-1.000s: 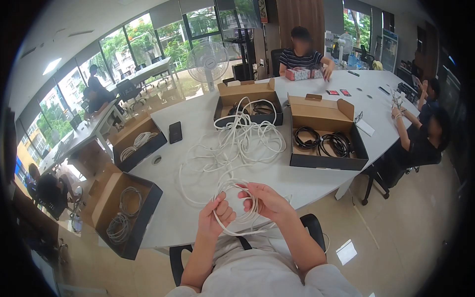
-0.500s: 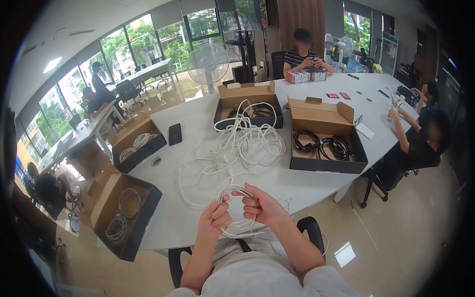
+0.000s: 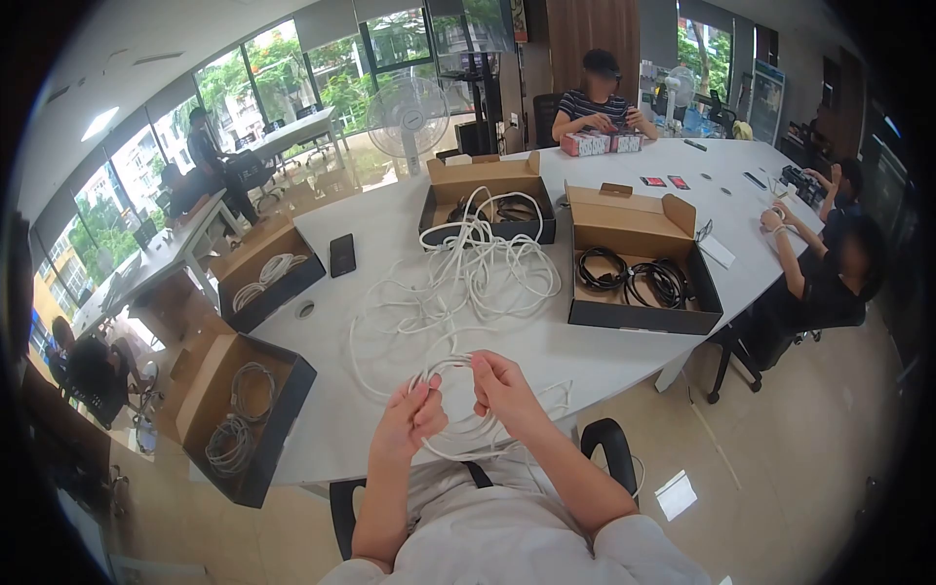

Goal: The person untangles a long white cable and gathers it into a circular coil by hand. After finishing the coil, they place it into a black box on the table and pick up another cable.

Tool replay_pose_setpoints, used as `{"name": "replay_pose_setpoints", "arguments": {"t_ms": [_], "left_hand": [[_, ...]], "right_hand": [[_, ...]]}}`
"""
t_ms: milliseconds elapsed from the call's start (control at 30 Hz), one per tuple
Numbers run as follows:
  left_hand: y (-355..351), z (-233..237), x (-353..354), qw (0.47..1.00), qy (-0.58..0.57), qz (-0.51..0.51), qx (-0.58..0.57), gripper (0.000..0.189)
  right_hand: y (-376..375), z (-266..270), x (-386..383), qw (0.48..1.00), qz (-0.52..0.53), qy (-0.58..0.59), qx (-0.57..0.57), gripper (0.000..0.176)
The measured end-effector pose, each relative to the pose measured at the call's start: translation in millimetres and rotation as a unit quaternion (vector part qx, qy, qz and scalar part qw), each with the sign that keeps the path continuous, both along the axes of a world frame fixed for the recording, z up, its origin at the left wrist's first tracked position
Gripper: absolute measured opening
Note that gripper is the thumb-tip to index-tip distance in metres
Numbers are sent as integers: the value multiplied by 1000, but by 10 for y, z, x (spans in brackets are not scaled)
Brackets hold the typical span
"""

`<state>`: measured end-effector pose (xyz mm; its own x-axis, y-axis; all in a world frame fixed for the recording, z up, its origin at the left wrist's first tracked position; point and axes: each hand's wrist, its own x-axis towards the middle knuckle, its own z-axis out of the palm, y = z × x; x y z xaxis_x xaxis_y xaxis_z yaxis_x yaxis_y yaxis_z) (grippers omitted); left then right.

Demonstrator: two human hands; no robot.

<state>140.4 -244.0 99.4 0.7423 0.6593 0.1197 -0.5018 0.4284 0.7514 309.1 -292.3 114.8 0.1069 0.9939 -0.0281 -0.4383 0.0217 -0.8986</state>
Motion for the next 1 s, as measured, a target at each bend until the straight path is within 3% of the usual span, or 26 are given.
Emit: {"name": "replay_pose_setpoints", "arguments": {"t_ms": [133, 367, 467, 567, 633, 667, 733, 833, 900, 967, 1000], "left_hand": [[66, -32, -60, 998, -24, -50, -41, 29], [-5, 33, -74, 983, -101, -107, -107, 36], [-215, 96, -14, 989, -13, 23, -146, 33], [-172, -29, -112, 993, -88, -56, -63, 32], [-150, -114, -116, 978, -157, -105, -92, 30], [-148, -139, -117, 967, -192, -128, -105, 29], [-150, -127, -108, 978, -158, -70, -114, 28], [-180, -74, -135, 975, -167, -5, -144, 27], [-208, -34, -191, 964, -208, 44, -159, 26], [-217, 0, -308, 946, -261, 104, -161, 26], [-226, 9, -378, 938, -295, 109, -144, 26]], "right_hand": [[-7, 28, -23, 998, 3, -55, 28, 32], [-7, 105, 22, 996, 81, 32, -1, 31], [-30, 161, 33, 994, 104, 35, -12, 30], [-4, 152, 30, 990, 133, 30, -19, 29], [22, 113, 30, 986, 165, 29, -16, 30], [36, 125, 35, 989, 146, 11, -11, 28], [26, 131, 23, 994, 110, -20, -7, 25], [-33, 152, -150, 978, 12, -195, 68, 25], [-83, 62, -236, 893, -150, -367, 214, 27], [-297, 141, -246, 826, -245, -441, 251, 26], [-452, 103, -199, 863, -170, -417, 228, 25]]}}
